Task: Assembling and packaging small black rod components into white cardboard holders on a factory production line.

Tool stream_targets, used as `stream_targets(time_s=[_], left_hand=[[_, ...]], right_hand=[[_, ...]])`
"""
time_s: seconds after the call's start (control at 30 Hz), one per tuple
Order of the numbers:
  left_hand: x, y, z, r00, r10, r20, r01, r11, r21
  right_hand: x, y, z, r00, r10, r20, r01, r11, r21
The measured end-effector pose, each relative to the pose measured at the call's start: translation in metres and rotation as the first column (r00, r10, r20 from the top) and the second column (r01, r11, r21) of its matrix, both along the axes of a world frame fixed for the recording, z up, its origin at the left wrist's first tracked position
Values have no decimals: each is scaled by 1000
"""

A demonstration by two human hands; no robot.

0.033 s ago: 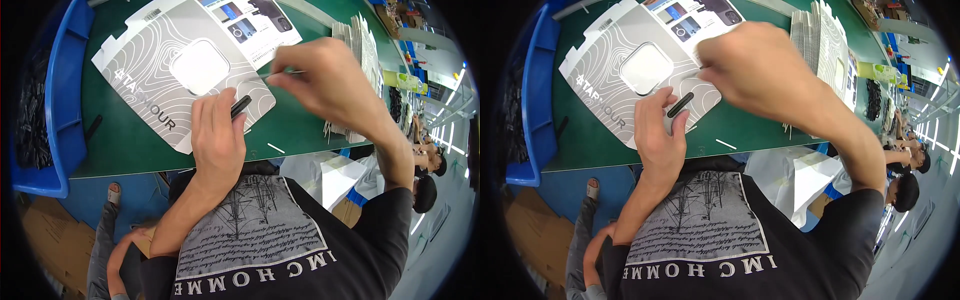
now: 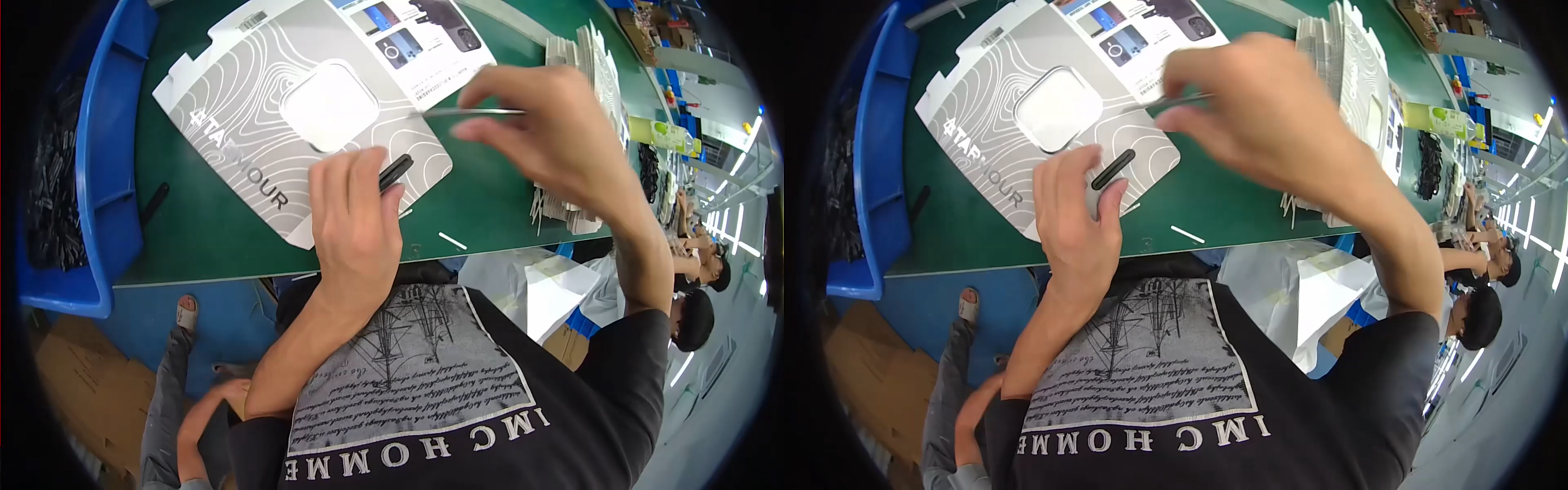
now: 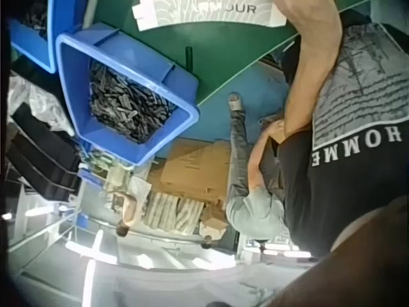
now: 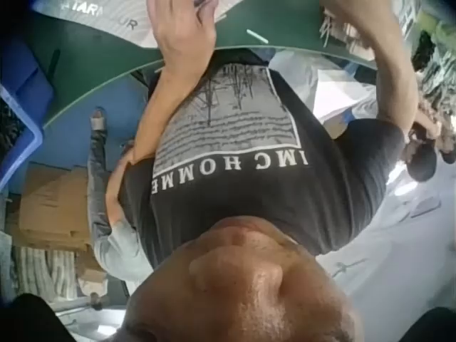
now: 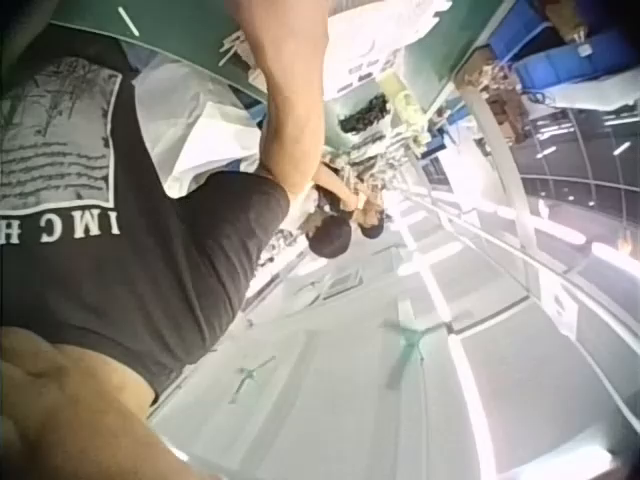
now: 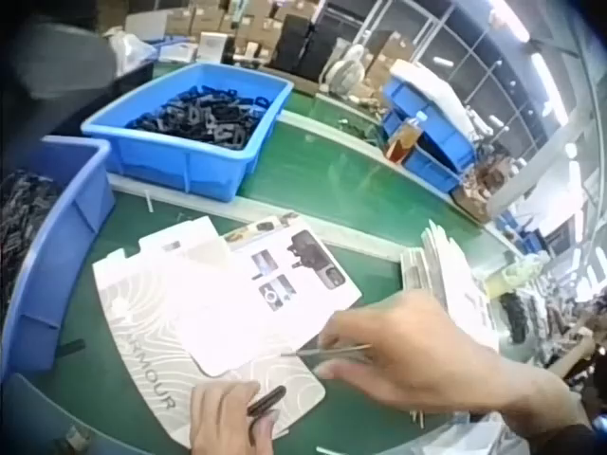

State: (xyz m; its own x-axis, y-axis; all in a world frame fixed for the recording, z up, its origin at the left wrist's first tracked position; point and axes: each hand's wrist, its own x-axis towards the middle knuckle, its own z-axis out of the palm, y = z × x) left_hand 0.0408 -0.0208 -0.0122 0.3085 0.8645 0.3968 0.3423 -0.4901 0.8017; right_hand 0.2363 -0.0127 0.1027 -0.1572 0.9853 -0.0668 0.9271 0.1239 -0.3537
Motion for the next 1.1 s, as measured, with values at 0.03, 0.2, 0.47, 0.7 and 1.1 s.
stream_targets(time_s=[0.03,0.2,0.47,0.7,1.1], left_hand=[[-5,-3,1,1000,8,-15,-8,1000,6],[-19,-4,13,998,-40,-38,45,990,130],[-16,-28,134,992,-89,-91,99,989,109],[100,33,158,985,-127,-114,162,908,387],[245,88,68,904,-353,-243,356,934,-33]], right_hand=[[4,-7,9,996,-59,-70,58,998,-9],[42,-64,29,827,-349,-441,437,892,113],[133,-142,23,495,-324,-806,770,594,234],[202,-206,3,378,-598,-707,920,326,216],[254,-233,-58,317,-922,-223,929,255,267]])
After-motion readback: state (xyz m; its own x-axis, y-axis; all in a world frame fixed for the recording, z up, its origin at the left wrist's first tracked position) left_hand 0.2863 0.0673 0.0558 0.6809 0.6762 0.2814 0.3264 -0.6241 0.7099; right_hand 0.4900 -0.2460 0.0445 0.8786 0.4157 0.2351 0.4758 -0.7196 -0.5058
